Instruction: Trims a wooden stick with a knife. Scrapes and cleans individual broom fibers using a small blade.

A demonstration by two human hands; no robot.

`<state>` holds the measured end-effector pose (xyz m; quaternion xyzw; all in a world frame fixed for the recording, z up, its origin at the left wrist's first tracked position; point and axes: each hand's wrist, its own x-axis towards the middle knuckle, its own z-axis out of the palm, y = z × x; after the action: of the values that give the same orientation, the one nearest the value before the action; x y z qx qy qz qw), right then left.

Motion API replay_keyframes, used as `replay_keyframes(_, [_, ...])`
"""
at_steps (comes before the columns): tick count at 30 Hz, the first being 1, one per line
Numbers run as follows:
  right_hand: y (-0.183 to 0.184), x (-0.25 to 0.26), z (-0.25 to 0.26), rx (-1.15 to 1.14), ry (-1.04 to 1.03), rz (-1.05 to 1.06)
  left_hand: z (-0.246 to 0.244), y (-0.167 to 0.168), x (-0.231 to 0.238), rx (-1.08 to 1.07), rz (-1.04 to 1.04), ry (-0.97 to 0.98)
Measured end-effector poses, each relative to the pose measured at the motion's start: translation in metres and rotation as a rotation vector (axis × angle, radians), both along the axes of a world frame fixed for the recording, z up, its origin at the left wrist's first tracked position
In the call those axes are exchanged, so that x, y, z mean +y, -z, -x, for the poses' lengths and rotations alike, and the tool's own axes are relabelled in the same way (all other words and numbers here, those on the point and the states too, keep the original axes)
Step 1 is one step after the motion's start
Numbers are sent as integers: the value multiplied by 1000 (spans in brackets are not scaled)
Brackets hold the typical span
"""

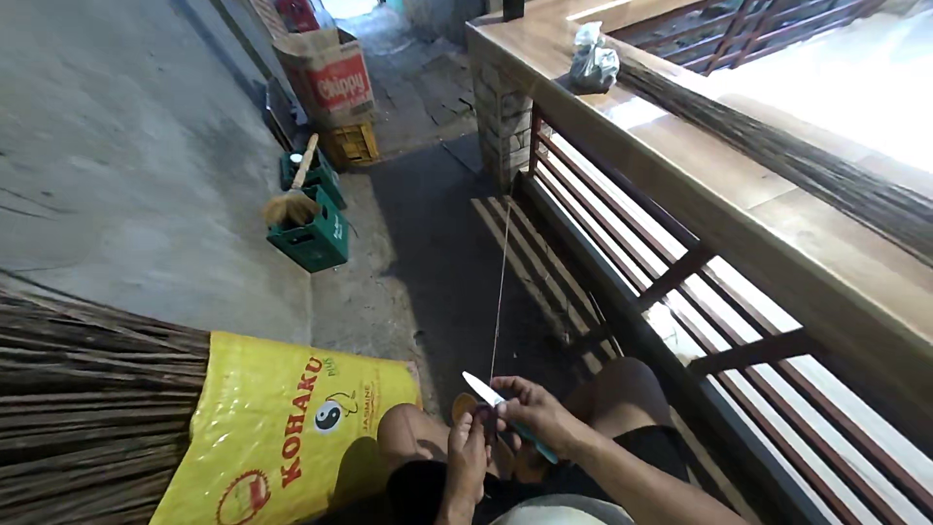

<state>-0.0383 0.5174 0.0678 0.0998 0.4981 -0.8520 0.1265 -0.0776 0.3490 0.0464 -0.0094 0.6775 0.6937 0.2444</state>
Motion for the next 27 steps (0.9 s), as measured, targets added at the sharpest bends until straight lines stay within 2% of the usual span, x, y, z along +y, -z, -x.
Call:
replay_keyframes(3, [2, -6, 5, 57, -97, -8, -4, -8, 0, -6, -6, 4])
replay_keyframes(6, [-3, 0, 10, 72, -96, -10, -3, -16, -8, -15, -46, 32])
replay_keyframes(13, [-24, 35, 23, -27, 65, -39, -13, -20, -33, -40, -5, 140])
replay_keyframes(17, [-9, 13, 12, 84, -117, -12, -11, -16, -34, -43, -72, 166])
replay_keyframes(19, [-8, 16, 12, 100, -141, -16, -9, -20, -35, -55, -95, 184])
replay_keyframes(23, [-19, 42, 20, 17, 15, -42, -10, -20, -46, -109, -144, 227])
replay_keyframes(27, [-11, 35, 22, -28, 69, 9, -13, -16, -54, -136, -46, 288])
